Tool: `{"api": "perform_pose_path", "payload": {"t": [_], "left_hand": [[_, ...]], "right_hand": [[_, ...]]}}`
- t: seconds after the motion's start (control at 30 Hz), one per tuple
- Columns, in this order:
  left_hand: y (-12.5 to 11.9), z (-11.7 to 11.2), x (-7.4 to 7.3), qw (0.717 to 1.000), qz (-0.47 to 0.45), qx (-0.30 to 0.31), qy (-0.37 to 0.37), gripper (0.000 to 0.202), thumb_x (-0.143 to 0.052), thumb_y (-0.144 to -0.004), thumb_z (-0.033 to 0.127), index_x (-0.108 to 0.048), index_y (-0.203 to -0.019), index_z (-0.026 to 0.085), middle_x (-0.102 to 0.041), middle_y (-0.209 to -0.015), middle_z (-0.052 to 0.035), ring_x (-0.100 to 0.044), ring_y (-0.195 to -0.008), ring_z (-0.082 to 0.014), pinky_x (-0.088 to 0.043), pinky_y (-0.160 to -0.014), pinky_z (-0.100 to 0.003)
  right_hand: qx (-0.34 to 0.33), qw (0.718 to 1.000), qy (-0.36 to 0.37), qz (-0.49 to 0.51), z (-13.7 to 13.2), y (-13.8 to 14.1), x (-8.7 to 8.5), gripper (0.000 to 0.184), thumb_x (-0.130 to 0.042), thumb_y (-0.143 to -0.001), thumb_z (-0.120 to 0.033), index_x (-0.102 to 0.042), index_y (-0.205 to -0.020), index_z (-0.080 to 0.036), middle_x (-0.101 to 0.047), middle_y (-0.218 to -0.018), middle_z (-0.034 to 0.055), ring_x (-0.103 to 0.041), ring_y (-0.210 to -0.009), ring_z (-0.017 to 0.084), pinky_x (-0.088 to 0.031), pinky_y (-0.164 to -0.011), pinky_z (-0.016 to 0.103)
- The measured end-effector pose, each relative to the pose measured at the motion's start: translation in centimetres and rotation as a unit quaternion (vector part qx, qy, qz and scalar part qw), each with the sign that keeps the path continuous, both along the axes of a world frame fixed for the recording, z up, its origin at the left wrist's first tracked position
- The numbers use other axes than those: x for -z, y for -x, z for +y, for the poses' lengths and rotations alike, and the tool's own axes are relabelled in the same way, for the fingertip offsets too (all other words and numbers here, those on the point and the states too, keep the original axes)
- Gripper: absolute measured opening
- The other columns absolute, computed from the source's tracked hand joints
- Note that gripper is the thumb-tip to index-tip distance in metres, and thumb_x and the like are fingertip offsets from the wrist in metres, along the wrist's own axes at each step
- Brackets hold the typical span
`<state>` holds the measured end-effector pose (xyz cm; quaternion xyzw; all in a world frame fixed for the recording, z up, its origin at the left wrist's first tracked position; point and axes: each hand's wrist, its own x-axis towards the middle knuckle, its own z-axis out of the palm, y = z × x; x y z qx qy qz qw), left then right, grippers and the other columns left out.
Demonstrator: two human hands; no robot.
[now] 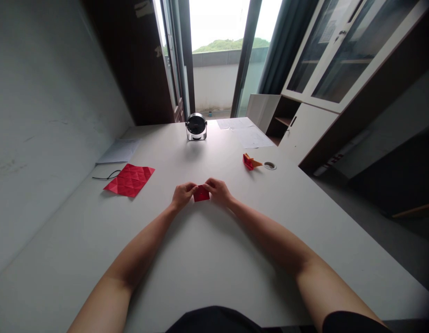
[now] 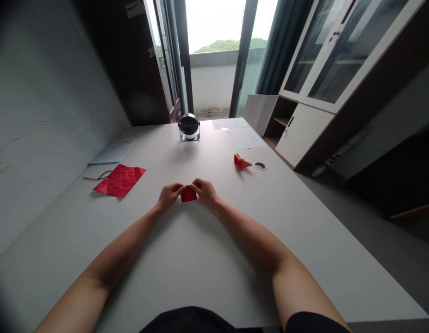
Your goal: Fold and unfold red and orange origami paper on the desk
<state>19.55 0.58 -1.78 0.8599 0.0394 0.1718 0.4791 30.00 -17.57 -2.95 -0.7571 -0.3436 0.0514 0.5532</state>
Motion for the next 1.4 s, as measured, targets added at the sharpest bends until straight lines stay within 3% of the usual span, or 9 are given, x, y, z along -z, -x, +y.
{"api": "perform_pose_path", "payload": {"t": [0.13,0.43,0.6,0.77,0.97,1.17,1.4], "left_hand": [[-0.1,0.2,0.0,1.000,0.011,0.007,-0.020,0.033,-0.057,-0.090,0.048,-0.076,-0.093,0.022,-0.076,-0.085,-0.0037,-0.067,-0.076,-0.0185,-0.049,-0.071,-0.026],[0.1,-0.2,-0.4,0.995,0.050,0.022,-0.087,0.027,-0.056,-0.090,0.041,-0.076,-0.091,0.023,-0.069,-0.064,0.0000,-0.058,-0.056,-0.0149,-0.042,-0.060,-0.026],[-0.3,0.2,0.2,0.999,0.010,0.008,0.037,0.026,-0.057,-0.089,0.043,-0.072,-0.091,0.021,-0.070,-0.071,-0.0010,-0.057,-0.053,-0.0127,-0.043,-0.058,-0.025],[-1.0,0.8,0.9,0.987,-0.038,-0.029,0.151,0.028,-0.058,-0.090,0.045,-0.065,-0.087,0.018,-0.057,-0.056,0.0025,-0.049,-0.048,-0.0107,-0.037,-0.049,-0.022],[-1.3,0.7,1.1,0.969,-0.058,0.002,0.240,0.029,-0.063,-0.088,0.045,-0.062,-0.089,0.016,-0.056,-0.058,0.0026,-0.050,-0.049,-0.0100,-0.040,-0.049,-0.022],[-1.2,0.2,0.7,0.961,-0.046,0.023,0.273,0.032,-0.066,-0.086,0.045,-0.059,-0.095,0.015,-0.069,-0.071,-0.0038,-0.063,-0.057,-0.0139,-0.048,-0.057,-0.026],[-1.1,0.1,0.9,0.962,-0.035,0.051,0.266,0.030,-0.069,-0.084,0.044,-0.060,-0.090,0.015,-0.069,-0.071,-0.0033,-0.064,-0.060,-0.0138,-0.051,-0.060,-0.027]], "right_hand": [[0.017,1.000,-0.013,0.009,-0.2,-0.2,-0.2,0.027,-0.062,-0.083,-0.044,-0.065,-0.077,-0.018,-0.062,-0.066,-0.0007,-0.051,-0.061,0.013,-0.039,-0.059,0.025],[0.032,0.998,-0.040,0.023,-0.1,-0.1,-0.5,0.032,-0.059,-0.086,-0.049,-0.065,-0.080,-0.018,-0.063,-0.067,0.0016,-0.053,-0.060,0.014,-0.042,-0.057,0.027],[0.011,0.993,-0.089,0.082,-0.2,-0.5,-0.3,0.038,-0.062,-0.084,-0.056,-0.066,-0.083,-0.018,-0.065,-0.071,0.0030,-0.057,-0.065,0.016,-0.047,-0.060,0.029],[-0.062,0.980,-0.120,0.145,-0.2,-0.5,-0.4,0.035,-0.068,-0.081,-0.051,-0.065,-0.088,-0.017,-0.067,-0.075,0.0034,-0.061,-0.067,0.016,-0.048,-0.063,0.028],[-0.098,0.976,-0.120,0.153,0.2,0.1,-0.4,0.030,-0.072,-0.079,-0.044,-0.066,-0.089,-0.017,-0.067,-0.076,0.0024,-0.061,-0.067,0.015,-0.047,-0.064,0.027],[-0.123,0.969,-0.118,0.181,0.3,0.2,-0.3,0.036,-0.071,-0.080,-0.048,-0.064,-0.098,-0.018,-0.071,-0.079,0.0050,-0.065,-0.067,0.016,-0.050,-0.063,0.029],[-0.084,0.960,-0.170,0.206,-0.1,0.0,-1.1,0.037,-0.075,-0.077,-0.050,-0.066,-0.095,-0.019,-0.069,-0.071,0.0022,-0.062,-0.064,0.015,-0.048,-0.062,0.028]]}}
